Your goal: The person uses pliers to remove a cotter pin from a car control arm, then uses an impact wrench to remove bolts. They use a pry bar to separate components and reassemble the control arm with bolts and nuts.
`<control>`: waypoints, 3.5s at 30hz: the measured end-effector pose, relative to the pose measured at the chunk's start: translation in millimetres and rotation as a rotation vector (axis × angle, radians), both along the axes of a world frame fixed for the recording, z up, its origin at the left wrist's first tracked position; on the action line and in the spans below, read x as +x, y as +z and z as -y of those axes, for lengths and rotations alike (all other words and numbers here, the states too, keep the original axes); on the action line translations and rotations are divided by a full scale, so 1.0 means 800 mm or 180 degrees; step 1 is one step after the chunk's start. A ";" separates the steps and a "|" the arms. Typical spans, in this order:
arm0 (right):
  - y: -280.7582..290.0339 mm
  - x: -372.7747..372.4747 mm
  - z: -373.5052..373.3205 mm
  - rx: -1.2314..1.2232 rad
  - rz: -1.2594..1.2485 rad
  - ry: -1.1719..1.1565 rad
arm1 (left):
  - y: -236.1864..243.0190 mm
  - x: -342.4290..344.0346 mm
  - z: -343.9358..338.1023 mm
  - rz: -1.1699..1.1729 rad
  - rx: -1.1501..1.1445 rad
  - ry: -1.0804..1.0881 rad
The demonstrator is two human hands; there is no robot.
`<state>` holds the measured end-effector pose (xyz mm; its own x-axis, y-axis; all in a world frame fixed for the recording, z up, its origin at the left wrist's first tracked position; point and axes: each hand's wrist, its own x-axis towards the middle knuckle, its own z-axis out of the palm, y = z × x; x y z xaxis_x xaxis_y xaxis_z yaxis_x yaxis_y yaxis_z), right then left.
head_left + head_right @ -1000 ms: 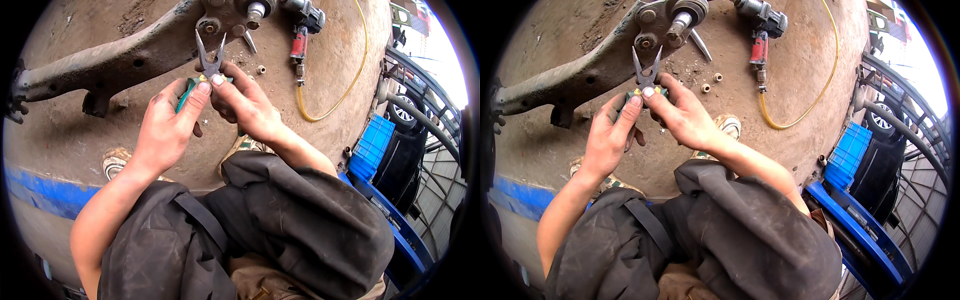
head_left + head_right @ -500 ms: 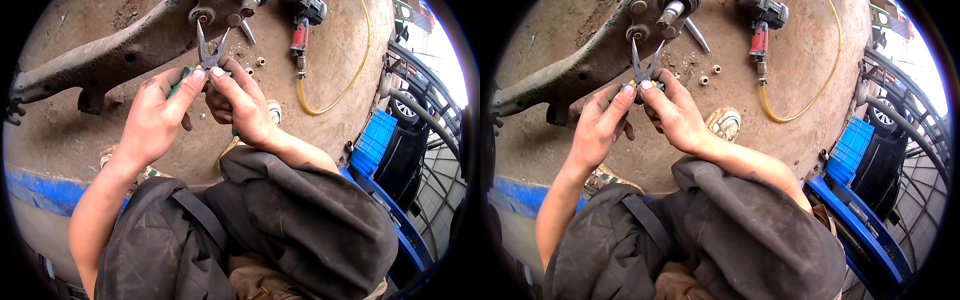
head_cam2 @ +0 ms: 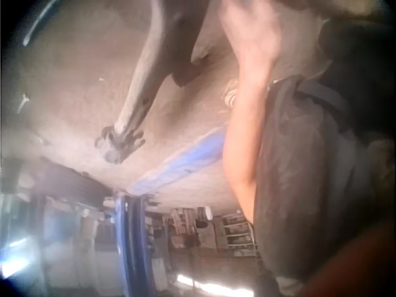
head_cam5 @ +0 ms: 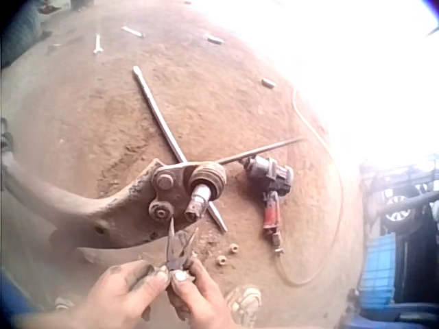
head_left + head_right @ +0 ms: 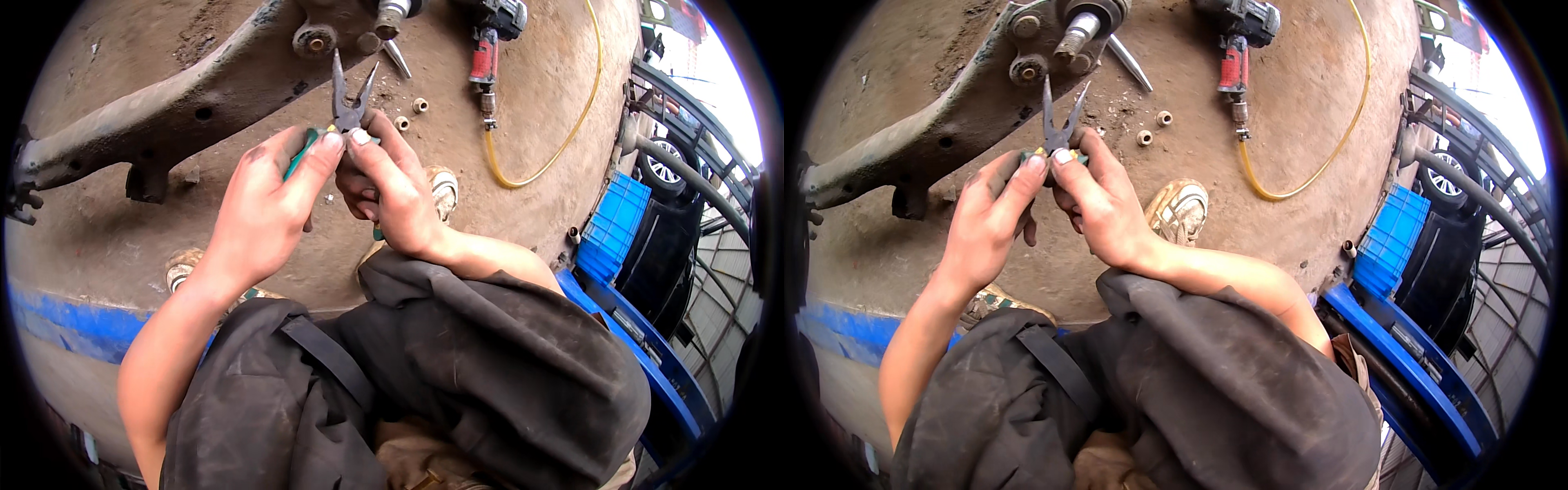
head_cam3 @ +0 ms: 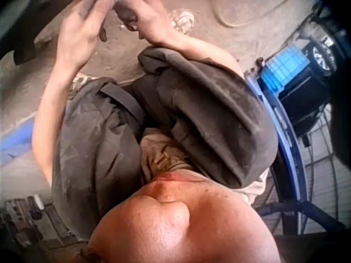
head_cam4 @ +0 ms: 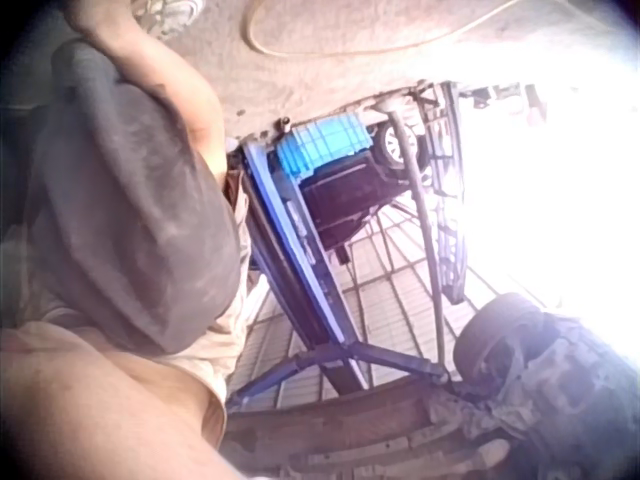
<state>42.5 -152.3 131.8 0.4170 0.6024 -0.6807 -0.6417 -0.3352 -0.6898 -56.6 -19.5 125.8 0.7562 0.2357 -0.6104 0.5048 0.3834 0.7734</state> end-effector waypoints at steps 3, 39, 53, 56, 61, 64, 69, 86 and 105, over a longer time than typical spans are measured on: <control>0.007 -0.001 -0.003 0.0056 0.0020 0.0100 | 0.005 -0.007 0.000 -0.0016 -0.0097 0.0083; -0.003 0.002 -0.006 -0.0022 0.0031 0.0221 | -0.003 -0.013 0.003 -0.0085 -0.0142 0.0257; -0.005 0.006 -0.016 0.0217 0.0059 0.0699 | 0.008 -0.014 -0.001 -0.0213 -0.0586 0.0408; -0.013 0.004 -0.014 0.0437 0.0056 0.0675 | 0.008 -0.008 0.001 -0.0317 -0.0436 0.0360; -0.035 0.006 -0.009 0.0411 0.1316 0.0949 | 0.017 -0.002 0.009 -0.0442 -0.0753 0.0704; -0.020 0.012 -0.002 0.0032 0.1567 0.1182 | 0.024 0.000 0.008 -0.0465 -0.1231 0.0641; -0.026 0.027 0.003 0.0074 0.1933 0.1470 | 0.015 0.003 0.010 -0.0281 -0.1771 0.0799; -0.014 0.010 0.007 0.0516 0.2308 0.1261 | -0.013 -0.019 0.018 0.0616 -0.2914 0.0875; -0.016 0.013 0.002 0.0538 0.2460 0.1492 | 0.006 -0.010 0.016 0.0107 -0.2272 0.1072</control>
<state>52.7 -154.1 119.1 0.4073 0.8908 -0.2016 0.1945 -0.3003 -0.9338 -64.8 -32.6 130.7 0.7344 0.0150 -0.6785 0.2542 0.9209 0.2955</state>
